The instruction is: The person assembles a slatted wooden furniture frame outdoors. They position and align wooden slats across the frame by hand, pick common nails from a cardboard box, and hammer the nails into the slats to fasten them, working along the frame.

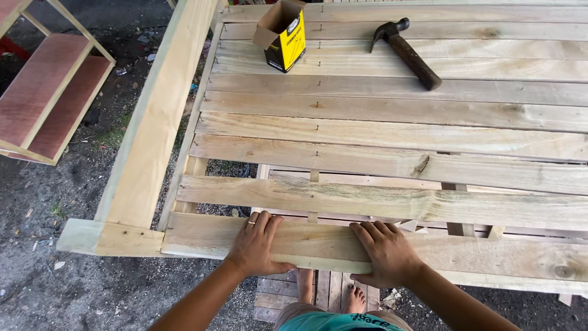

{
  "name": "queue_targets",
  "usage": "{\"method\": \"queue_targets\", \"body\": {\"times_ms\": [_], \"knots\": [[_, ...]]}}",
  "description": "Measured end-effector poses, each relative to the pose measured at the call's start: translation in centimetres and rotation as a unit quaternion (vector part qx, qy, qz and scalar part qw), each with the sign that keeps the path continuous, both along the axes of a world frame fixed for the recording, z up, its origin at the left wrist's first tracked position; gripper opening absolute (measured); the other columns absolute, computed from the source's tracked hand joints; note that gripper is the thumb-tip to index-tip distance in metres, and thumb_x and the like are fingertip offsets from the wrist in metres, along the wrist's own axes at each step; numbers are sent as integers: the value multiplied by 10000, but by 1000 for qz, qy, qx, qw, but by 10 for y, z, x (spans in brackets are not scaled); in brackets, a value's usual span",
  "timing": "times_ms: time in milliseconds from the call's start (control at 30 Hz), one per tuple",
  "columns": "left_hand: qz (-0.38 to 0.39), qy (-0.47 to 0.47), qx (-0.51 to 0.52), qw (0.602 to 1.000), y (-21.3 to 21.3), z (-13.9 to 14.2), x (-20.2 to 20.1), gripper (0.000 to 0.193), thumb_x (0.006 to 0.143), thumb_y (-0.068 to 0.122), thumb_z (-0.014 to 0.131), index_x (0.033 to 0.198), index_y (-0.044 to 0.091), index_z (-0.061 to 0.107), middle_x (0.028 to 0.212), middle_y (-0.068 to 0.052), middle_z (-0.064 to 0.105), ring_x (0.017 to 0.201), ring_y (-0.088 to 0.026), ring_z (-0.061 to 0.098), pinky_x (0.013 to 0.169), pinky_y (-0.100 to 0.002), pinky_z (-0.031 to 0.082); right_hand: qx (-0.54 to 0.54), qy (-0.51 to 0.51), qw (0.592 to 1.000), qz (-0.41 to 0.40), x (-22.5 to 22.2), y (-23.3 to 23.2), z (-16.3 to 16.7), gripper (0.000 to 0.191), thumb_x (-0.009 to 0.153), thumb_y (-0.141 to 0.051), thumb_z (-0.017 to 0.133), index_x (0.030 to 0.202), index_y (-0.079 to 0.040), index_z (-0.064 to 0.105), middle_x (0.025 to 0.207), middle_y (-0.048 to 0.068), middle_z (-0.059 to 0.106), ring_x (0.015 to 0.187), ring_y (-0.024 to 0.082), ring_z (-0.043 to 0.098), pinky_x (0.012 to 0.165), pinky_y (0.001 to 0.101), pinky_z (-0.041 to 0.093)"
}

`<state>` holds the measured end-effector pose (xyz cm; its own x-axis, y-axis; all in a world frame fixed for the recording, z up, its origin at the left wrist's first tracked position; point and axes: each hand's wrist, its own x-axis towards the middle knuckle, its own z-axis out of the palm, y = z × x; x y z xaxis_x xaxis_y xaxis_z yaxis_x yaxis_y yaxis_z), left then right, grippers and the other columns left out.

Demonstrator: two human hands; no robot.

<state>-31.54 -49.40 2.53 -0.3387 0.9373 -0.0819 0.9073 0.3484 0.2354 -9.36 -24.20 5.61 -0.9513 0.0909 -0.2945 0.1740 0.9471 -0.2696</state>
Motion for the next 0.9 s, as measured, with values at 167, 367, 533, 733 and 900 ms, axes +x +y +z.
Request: {"method": "queue_targets", "body": {"times_ms": [167,367,533,733,900], "knots": [[-27,21,23,999,-1,5,1,1153,615,825,757,1338,-23,462,1273,-208,480,1160,-389,474,1033,-530,387,9,-30,1000,6,0,-2,6,1255,656,-602,890,1559,-22,239,1491,257,423,1349,420,405,1142,552,284],[-35,-21,8,999,5,13,4,1226,508,707,836,1450,44,415,1377,-177,448,1231,-377,445,1074,-522,351,5,2,998,60,26,23,6,1280,649,-673,825,1591,-64,209,1471,205,442,1390,371,389,1190,535,252],[-49,1,146,988,17,20,16,1168,533,681,830,1401,7,435,1305,-216,462,1217,-440,452,1019,-575,345,15,86,993,76,85,76,-6,1183,661,-802,766,1468,-35,366,1502,221,437,1396,422,381,1145,573,214],[-200,-60,118,971,122,-5,90,907,851,583,732,1506,39,420,1337,-173,518,1252,-342,505,1068,-507,400,103,54,988,-98,182,146,3,1311,505,-885,777,1449,-65,383,1504,206,409,1372,390,381,1175,518,242],[-217,-31,30,975,198,-2,158,1210,602,679,829,1470,-29,372,1369,-240,484,1261,-393,473,1067,-554,344,143,6,979,-148,212,173,9,1469,371,-840,836,1540,-112,324,1526,156,398,1453,382,331,1198,507,190]]}}
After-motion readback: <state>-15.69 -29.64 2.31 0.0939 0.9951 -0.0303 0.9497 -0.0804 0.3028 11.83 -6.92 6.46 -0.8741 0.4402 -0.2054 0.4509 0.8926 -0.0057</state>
